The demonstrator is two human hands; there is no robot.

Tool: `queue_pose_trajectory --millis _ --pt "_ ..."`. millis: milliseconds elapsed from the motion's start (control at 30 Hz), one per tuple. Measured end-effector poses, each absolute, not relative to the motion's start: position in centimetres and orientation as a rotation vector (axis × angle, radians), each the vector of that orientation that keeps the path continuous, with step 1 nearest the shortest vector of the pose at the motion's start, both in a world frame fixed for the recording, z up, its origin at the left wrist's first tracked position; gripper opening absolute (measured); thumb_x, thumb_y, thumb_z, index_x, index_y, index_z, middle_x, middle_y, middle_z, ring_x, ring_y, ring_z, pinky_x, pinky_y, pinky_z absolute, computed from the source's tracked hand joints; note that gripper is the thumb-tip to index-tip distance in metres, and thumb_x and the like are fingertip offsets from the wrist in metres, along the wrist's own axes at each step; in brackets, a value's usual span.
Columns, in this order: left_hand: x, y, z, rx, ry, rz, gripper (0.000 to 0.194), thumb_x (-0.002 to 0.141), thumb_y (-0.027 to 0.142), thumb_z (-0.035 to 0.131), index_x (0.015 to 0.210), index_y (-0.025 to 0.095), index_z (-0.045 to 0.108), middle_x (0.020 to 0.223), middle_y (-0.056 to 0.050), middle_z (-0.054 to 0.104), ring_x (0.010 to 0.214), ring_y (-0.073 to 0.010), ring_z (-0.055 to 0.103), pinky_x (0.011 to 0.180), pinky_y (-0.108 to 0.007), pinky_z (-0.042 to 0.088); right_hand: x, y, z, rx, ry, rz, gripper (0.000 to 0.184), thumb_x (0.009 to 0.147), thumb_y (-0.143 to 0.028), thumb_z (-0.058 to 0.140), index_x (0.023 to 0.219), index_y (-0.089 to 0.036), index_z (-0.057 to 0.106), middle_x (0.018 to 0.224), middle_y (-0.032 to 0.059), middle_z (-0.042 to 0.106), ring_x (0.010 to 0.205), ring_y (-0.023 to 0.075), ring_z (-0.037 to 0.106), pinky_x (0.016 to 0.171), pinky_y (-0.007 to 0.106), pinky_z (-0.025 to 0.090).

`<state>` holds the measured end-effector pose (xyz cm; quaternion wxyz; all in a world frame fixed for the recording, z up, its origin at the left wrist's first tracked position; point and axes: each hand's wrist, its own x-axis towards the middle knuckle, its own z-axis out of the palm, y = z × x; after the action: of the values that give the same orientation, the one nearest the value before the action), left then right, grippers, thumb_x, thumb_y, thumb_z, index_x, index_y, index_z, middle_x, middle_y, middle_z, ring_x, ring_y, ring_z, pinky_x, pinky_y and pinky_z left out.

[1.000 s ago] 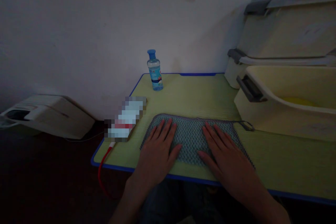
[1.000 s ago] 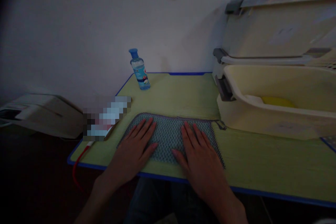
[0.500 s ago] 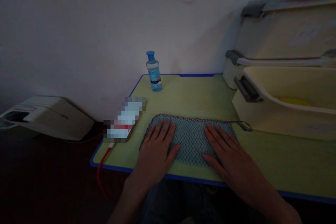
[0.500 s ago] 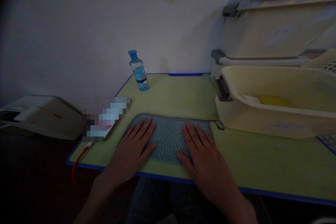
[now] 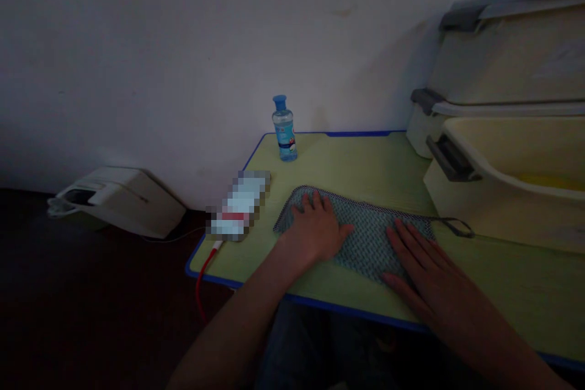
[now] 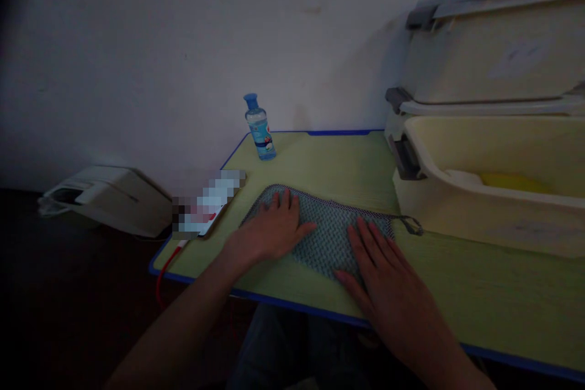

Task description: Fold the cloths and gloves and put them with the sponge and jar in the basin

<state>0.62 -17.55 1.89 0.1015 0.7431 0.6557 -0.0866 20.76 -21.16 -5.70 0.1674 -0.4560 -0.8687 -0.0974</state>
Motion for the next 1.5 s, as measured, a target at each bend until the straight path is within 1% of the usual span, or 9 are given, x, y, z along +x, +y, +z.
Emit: queue_pose_trajectory --millis 100,267,600,733,900,1100,1300,1400,1500 --pt "2.7 -15.6 1.4 2.109 2.007 -0.178 0.089 0.084 0.064 0.027 0.140 -0.004 0.018 0.147 -0.027 0.010 0.134 -0.0448 0.013 0.101 -0.064 0.026 20.6 -21.2 -5.9 -1.310 -2.441 -0.325 0.076 0.090 -0.058 0.016 0.129 -0.002 0.048 0.135 0.0227 0.045 0.125 0.0327 0.043 0.097 0.051 0.040" --pt "3.7 -12.7 -0.6 2.208 1.985 0.010 0.096 0.079 0.072 0.015 0.141 -0.002 0.016 0.148 -0.026 0.009 0.136 -0.0438 0.008 0.102 -0.067 0.016 20.3 -21.4 -5.5 -1.329 -2.443 -0.368 0.077 0.090 -0.057 0.014 0.126 0.001 0.051 0.132 0.0246 0.047 0.121 0.0336 0.047 0.093 0.050 0.044" --pt "2.2 -7.7 -1.5 2.623 1.515 -0.011 0.079 0.085 0.065 0.008 0.144 0.012 0.015 0.153 -0.013 0.009 0.140 -0.0311 0.006 0.108 -0.060 0.011 19.4 -22.2 -5.0 -1.324 -2.432 -0.484 0.061 0.093 -0.045 0.022 0.122 -0.002 0.054 0.126 0.0234 0.054 0.116 0.0305 0.053 0.091 0.045 0.048" --pt "1.7 -6.6 -1.5 2.718 1.356 -0.036 0.072 0.089 0.060 0.012 0.144 0.014 0.015 0.153 -0.012 0.010 0.140 -0.0290 0.009 0.109 -0.057 0.011 18.1 -22.8 -4.4 -1.310 -2.452 -0.589 0.053 0.092 -0.036 0.027 0.116 0.001 0.056 0.121 0.0255 0.056 0.110 0.0316 0.057 0.086 0.044 0.052" --pt "1.6 -6.3 -1.4 2.857 1.329 0.012 0.067 0.090 0.055 0.019 0.143 0.013 0.018 0.151 -0.014 0.016 0.139 -0.0272 0.015 0.110 -0.052 0.015 16.9 -23.1 -4.0 -1.352 -2.449 -0.629 0.048 0.090 -0.034 0.036 0.111 0.004 0.057 0.118 0.0294 0.056 0.104 0.0331 0.060 0.084 0.042 0.053" --pt "2.4 -10.0 0.2 3.120 1.391 0.176 0.063 0.091 0.047 0.033 0.137 0.006 0.031 0.149 -0.017 0.021 0.138 -0.0282 0.019 0.112 -0.045 0.016 17.1 -23.1 -3.6 -1.366 -2.431 -0.491 0.033 0.085 -0.035 0.050 0.093 -0.005 0.059 0.113 0.0297 0.060 0.102 0.0334 0.062 0.080 0.039 0.055" --pt "3.1 -18.7 -0.4 2.989 1.406 0.259 0.046 0.093 0.026 0.031 0.132 0.000 0.037 0.140 -0.017 0.040 0.131 -0.0221 0.037 0.107 -0.031 0.031 18.0 -22.8 -3.6 -1.299 -2.473 -0.315 0.028 0.080 -0.033 0.056 0.095 -0.009 0.055 0.116 0.0297 0.058 0.109 0.0345 0.057 0.081 0.041 0.054" --pt "2.7 -21.4 -1.7 2.961 1.307 0.301 0.043 0.094 0.021 0.028 0.130 0.000 0.040 0.138 -0.017 0.043 0.132 -0.0207 0.034 0.109 -0.029 0.028 18.4 -22.6 -3.9 -1.264 -2.477 -0.246 0.026 0.081 -0.029 0.054 0.098 -0.009 0.053 0.121 0.0299 0.055 0.112 0.0336 0.055 0.084 0.041 0.053" --pt "2.3 -22.2 -2.5 2.869 1.289 0.370 0.045 0.095 0.028 0.026 0.132 0.005 0.038 0.142 -0.015 0.039 0.135 -0.0200 0.029 0.111 -0.032 0.027 18.6 -22.6 -4.1 -1.254 -2.482 -0.210 0.028 0.081 -0.029 0.053 0.101 -0.009 0.053 0.121 0.0297 0.054 0.114 0.0330 0.054 0.085 0.041 0.053"
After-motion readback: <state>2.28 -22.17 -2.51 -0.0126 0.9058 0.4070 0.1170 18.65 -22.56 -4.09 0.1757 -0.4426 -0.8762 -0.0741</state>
